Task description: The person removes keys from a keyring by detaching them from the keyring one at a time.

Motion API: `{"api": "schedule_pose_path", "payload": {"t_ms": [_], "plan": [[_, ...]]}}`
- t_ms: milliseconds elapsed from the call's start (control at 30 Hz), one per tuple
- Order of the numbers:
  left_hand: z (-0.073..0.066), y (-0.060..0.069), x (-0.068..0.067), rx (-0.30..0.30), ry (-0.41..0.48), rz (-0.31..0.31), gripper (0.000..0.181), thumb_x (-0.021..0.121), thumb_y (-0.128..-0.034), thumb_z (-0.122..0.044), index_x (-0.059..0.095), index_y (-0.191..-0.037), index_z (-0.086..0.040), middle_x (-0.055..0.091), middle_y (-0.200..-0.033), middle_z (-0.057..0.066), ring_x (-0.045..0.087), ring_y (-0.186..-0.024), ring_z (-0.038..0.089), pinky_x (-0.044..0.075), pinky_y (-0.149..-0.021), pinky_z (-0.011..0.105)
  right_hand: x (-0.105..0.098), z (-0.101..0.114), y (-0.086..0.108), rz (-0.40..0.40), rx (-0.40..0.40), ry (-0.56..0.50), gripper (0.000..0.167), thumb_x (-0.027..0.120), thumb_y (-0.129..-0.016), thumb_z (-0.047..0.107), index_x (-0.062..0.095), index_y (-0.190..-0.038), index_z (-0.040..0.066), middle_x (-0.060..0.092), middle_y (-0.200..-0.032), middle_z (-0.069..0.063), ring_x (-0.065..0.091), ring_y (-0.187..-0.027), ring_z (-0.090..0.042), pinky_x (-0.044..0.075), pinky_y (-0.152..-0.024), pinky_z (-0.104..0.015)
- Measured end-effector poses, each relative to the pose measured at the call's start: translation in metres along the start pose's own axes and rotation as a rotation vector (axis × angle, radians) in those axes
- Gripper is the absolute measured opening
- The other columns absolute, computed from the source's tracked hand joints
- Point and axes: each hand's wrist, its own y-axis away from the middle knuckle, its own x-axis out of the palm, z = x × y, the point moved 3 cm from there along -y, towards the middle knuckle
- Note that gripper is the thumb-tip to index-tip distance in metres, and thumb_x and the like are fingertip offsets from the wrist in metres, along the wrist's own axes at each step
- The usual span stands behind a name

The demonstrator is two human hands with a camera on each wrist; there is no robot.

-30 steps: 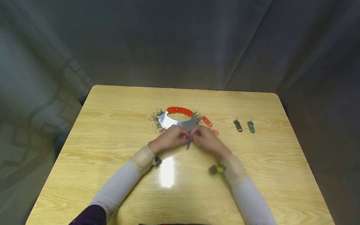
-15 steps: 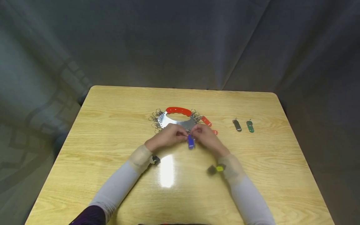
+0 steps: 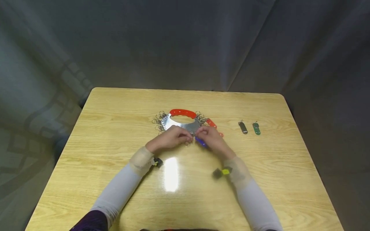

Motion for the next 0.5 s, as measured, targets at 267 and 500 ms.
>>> {"api": "schedule_pose_path", "payload": {"t_ms": [267,500], "plan": [[-0.0004,0.0001,0.0006,-0.016,0.026,0.015,0.018,0.061,-0.105,0.0,0.075,-0.114,0.006,0.078,-0.104,0.017,0.076,-0.089,0.026,0.06,-0.081,0.021,0.0009,0.0003,0.0001,-0.002,0.001,-0.017,0.013,0.06,-0.099,0.001,0.069,-0.104,-0.007,0.071,-0.093,-0.009,0.062,-0.079,-0.014,0.052,-0.068,-0.021],[-0.0021,-0.0012,0.0008,0.019,-0.048,0.019,0.019,0.058,-0.107,-0.002,0.074,-0.114,0.006,0.078,-0.101,0.015,0.075,-0.086,0.024,0.059,-0.081,0.019,0.0016,0.0035,0.0026,-0.01,0.019,-0.081,0.015,0.059,-0.1,-0.001,0.068,-0.107,-0.01,0.073,-0.098,-0.02,0.067,-0.082,-0.017,0.056,-0.069,-0.021]]}}
